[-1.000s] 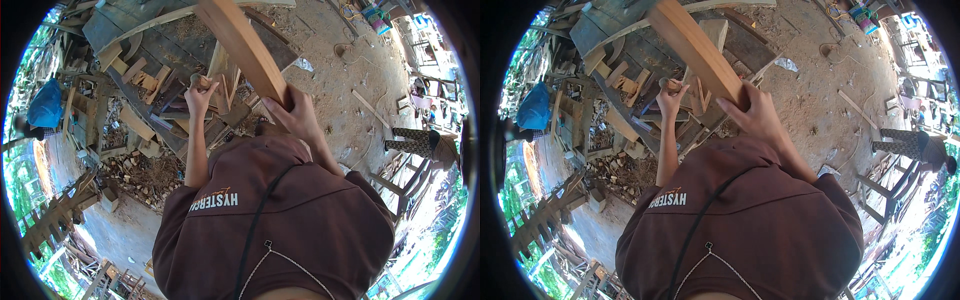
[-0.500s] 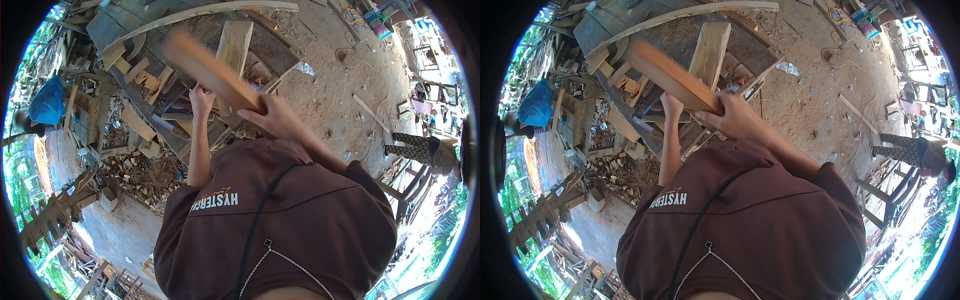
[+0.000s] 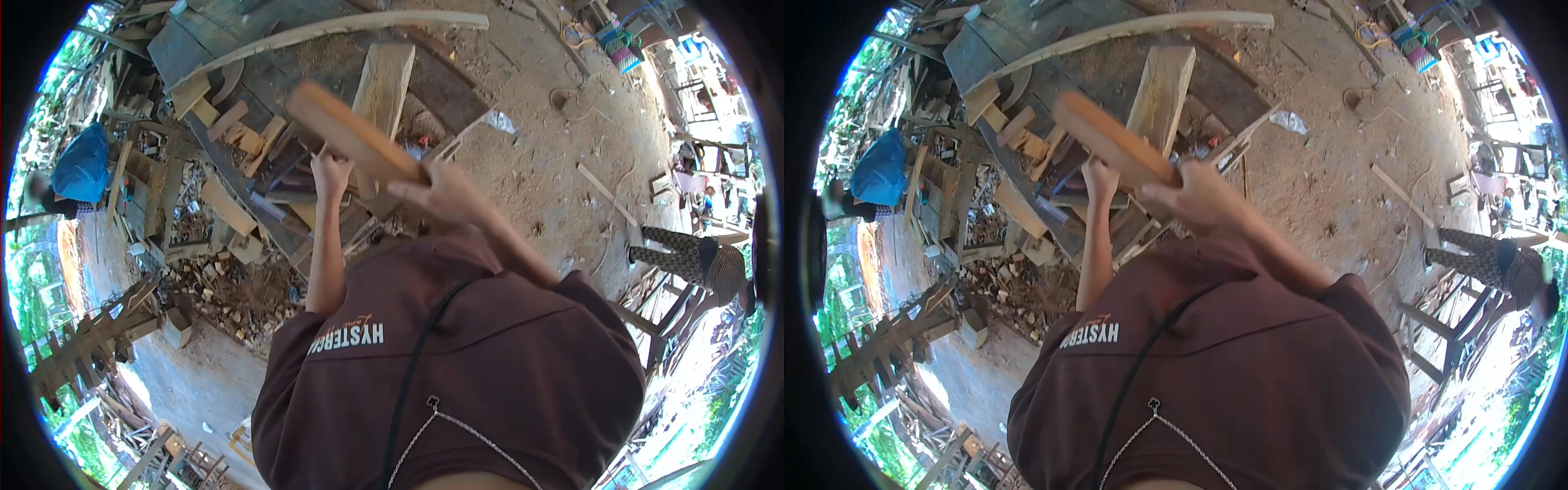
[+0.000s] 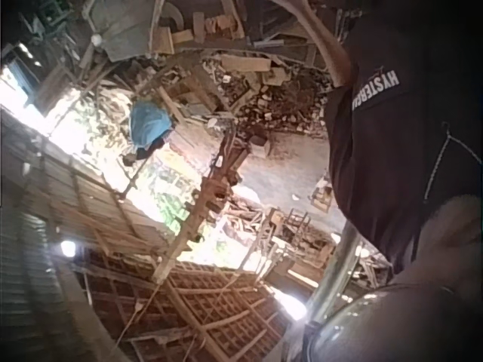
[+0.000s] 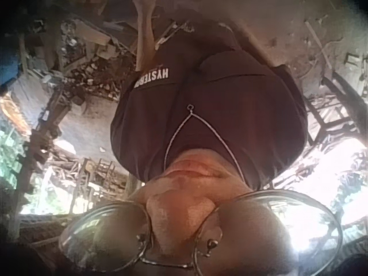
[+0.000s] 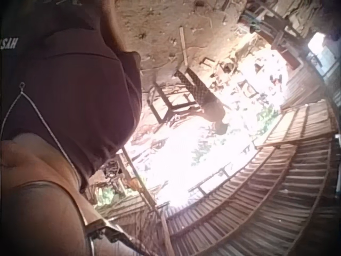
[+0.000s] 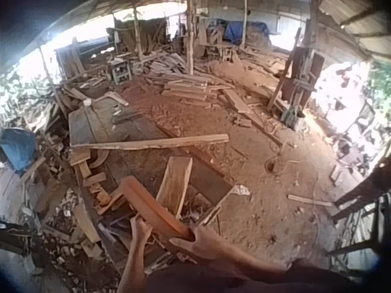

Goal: The recorder uses a hand chisel to shape or clean a piece of wood in a workshop.

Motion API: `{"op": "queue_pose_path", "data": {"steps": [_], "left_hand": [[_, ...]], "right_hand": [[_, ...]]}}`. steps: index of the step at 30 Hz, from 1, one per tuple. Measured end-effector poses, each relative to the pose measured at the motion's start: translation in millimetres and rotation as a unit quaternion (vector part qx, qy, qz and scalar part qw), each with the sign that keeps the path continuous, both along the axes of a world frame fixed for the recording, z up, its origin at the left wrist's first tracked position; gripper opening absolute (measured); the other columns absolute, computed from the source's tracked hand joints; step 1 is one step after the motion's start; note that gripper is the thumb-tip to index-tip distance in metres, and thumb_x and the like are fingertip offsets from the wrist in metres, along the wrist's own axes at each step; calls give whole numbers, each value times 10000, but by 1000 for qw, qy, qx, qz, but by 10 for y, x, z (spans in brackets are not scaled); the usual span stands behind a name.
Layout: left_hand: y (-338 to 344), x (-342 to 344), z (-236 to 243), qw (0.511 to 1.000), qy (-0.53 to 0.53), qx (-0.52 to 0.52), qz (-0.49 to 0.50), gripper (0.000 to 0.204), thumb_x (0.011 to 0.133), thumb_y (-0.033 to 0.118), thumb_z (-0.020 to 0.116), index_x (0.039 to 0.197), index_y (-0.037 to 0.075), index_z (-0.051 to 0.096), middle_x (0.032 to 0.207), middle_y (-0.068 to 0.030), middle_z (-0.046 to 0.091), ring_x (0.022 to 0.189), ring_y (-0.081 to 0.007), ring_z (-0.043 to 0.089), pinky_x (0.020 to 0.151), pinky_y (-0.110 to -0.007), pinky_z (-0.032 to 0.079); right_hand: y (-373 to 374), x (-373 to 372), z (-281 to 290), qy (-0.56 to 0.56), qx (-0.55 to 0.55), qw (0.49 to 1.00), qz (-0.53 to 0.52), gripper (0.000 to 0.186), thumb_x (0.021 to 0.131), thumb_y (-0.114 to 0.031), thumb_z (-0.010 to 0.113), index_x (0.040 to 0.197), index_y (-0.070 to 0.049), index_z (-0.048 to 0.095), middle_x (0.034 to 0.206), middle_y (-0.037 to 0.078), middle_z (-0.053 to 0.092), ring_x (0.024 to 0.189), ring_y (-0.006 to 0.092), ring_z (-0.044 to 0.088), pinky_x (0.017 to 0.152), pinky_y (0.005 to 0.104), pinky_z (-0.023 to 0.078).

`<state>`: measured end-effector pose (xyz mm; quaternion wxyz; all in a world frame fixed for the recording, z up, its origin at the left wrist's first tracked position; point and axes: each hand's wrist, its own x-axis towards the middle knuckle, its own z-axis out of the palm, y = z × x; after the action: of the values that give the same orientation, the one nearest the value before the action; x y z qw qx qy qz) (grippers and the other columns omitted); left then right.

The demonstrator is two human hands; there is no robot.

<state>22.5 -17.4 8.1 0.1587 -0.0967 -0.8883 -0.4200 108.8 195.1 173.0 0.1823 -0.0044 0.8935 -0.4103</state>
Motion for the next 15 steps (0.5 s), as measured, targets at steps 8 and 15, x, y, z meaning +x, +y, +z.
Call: {"op": "queue_pose_path", "data": {"steps": [8,15], "left_hand": [[76,41,79,960,-96,258,-50,132,837,128,708,882,34,627,860,-47,668,800,-104,611,734,-287,502],[14,-25,156,922,-102,372,-28,193,918,191,611,813,51,529,765,-41,584,719,-116,567,695,-278,467]], "right_hand": [[378,-138,-487,-24,-167,976,-139,656,797,-519,652,989,107,614,826,184,656,758,230,663,680,355,514],[317,-105,-1406,-115,35,991,-55,686,797,-559,611,1045,80,628,929,223,666,849,311,663,776,386,504]]}}
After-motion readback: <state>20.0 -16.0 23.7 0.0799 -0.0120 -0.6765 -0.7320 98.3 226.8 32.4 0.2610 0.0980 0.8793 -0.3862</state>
